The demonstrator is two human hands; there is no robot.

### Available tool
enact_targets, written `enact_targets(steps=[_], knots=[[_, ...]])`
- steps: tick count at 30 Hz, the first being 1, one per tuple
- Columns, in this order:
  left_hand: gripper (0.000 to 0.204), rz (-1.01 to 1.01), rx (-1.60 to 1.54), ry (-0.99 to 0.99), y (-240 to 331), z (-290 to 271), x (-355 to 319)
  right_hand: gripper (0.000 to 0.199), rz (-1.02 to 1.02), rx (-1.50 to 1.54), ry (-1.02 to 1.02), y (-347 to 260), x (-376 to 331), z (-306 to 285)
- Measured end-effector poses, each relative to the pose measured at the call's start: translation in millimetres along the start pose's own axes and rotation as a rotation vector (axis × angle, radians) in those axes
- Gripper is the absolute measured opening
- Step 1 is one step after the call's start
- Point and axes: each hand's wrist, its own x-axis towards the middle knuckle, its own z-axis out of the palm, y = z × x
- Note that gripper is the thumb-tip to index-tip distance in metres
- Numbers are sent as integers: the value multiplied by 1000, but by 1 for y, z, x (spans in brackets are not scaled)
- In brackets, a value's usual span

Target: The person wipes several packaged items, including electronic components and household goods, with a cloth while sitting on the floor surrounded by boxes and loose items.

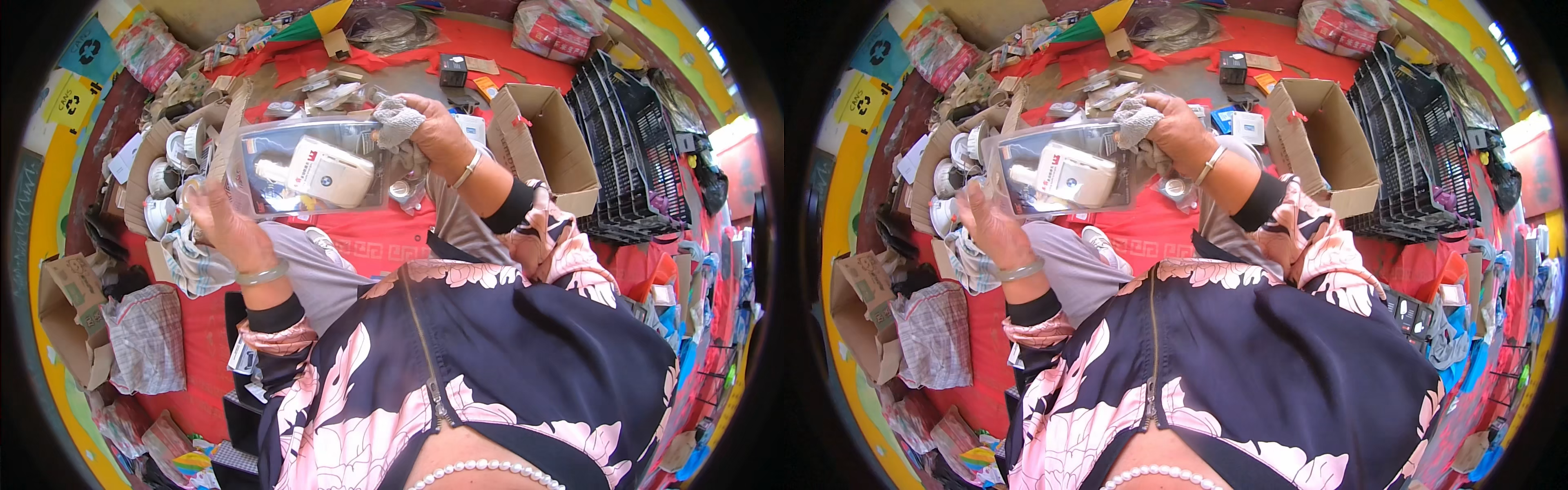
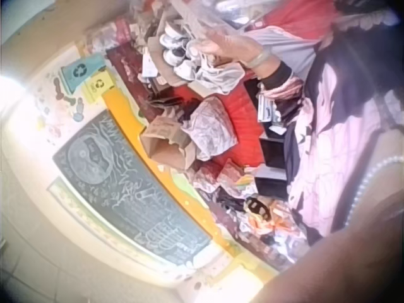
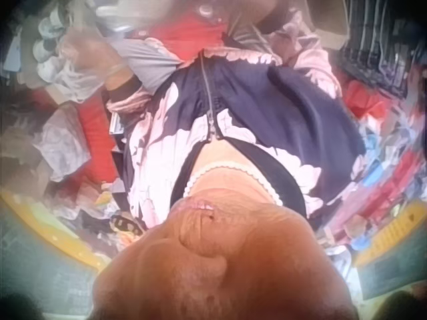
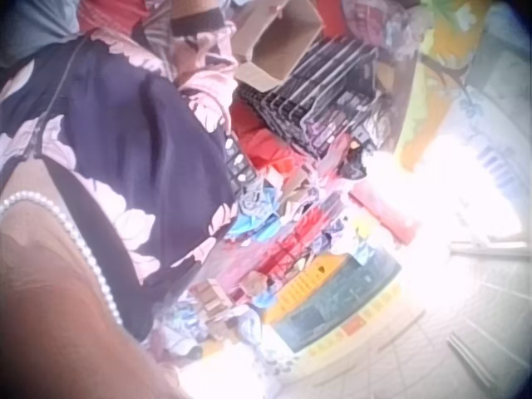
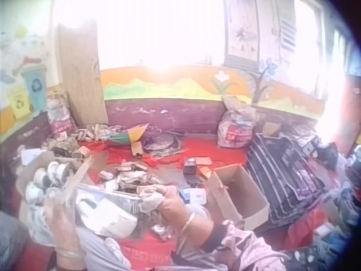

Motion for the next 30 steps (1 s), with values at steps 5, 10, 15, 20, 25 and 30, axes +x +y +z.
enact_targets(steps=[5, 10, 15, 20, 25, 30], knots=[[75, 443, 1374, -477, 21, 1, 9, 19, -144, -337, -134, -38, 22, -3], [55, 593, 1188, -755, 26, 17, 25, 27, -492, -1100, -402, -58, 26, 5], [29, -237, 911, -1153, -5, 56, -10, 29, -439, -1279, -556, -56, 8, 45], [22, -576, 673, -1066, -21, 45, -24, 37, -427, -1164, -519, -43, 8, 36], [22, -351, 847, -1084, -18, 41, -34, 34, -441, -1165, -493, -32, 5, 17], [23, -342, 1009, -1129, -14, 31, -35, 24, -201, -621, -311, -39, 13, -2]])
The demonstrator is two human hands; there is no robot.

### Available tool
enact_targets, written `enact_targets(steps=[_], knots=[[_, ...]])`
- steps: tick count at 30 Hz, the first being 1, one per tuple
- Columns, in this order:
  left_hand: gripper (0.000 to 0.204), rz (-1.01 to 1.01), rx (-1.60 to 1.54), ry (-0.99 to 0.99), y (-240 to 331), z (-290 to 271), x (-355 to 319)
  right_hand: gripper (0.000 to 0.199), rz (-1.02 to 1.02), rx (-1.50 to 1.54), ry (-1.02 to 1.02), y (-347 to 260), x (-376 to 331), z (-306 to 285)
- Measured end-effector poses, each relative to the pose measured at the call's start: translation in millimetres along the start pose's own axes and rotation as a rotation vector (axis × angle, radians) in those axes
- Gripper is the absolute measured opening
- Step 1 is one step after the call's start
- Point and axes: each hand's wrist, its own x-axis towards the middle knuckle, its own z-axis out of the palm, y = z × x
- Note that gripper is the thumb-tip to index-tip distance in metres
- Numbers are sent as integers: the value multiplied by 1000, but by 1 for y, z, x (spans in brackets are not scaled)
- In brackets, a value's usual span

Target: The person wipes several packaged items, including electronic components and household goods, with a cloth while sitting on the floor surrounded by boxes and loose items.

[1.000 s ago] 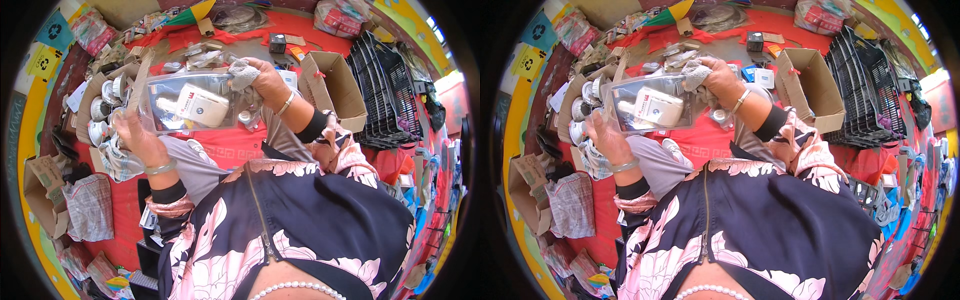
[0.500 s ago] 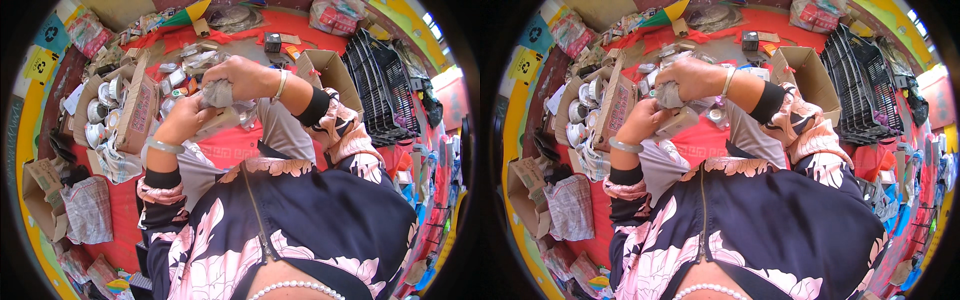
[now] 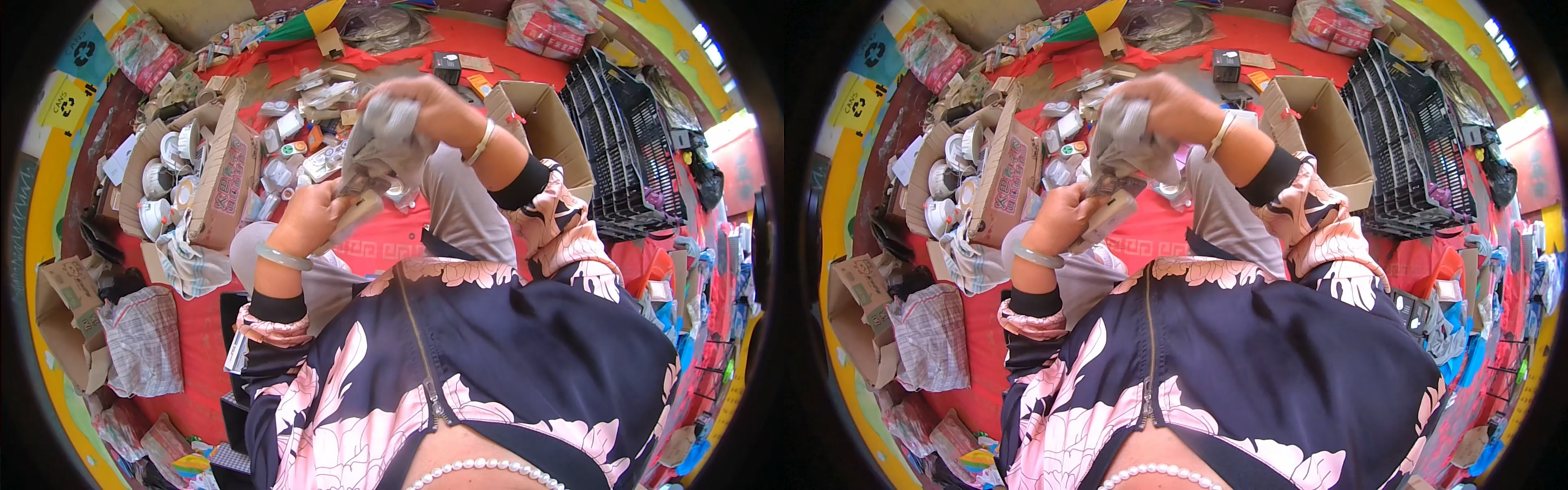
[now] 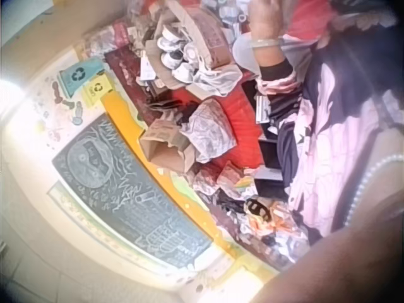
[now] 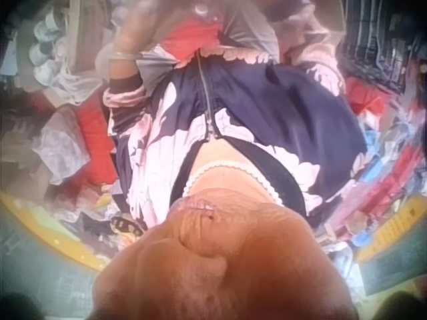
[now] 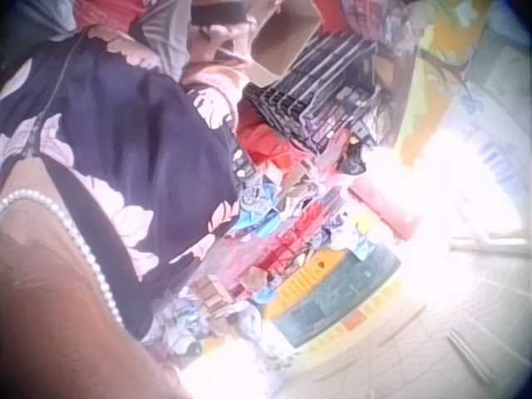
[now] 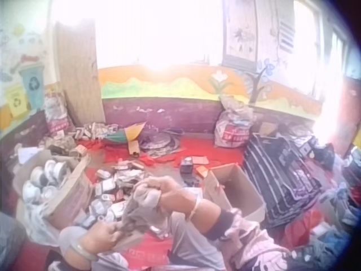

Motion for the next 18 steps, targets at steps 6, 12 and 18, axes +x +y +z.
enact_targets(steps=[6, 12, 18], knots=[[23, -233, -587, 10, -14, -8, -17, 23, -92, 137, 531, -6, -2, -51], [21, -64, -656, 15, -16, -16, -17, 29, 124, -356, 131, -20, -3, -20], [19, -27, -719, -106, 15, -11, -14, 30, 57, -455, -278, -24, 9, 40]])
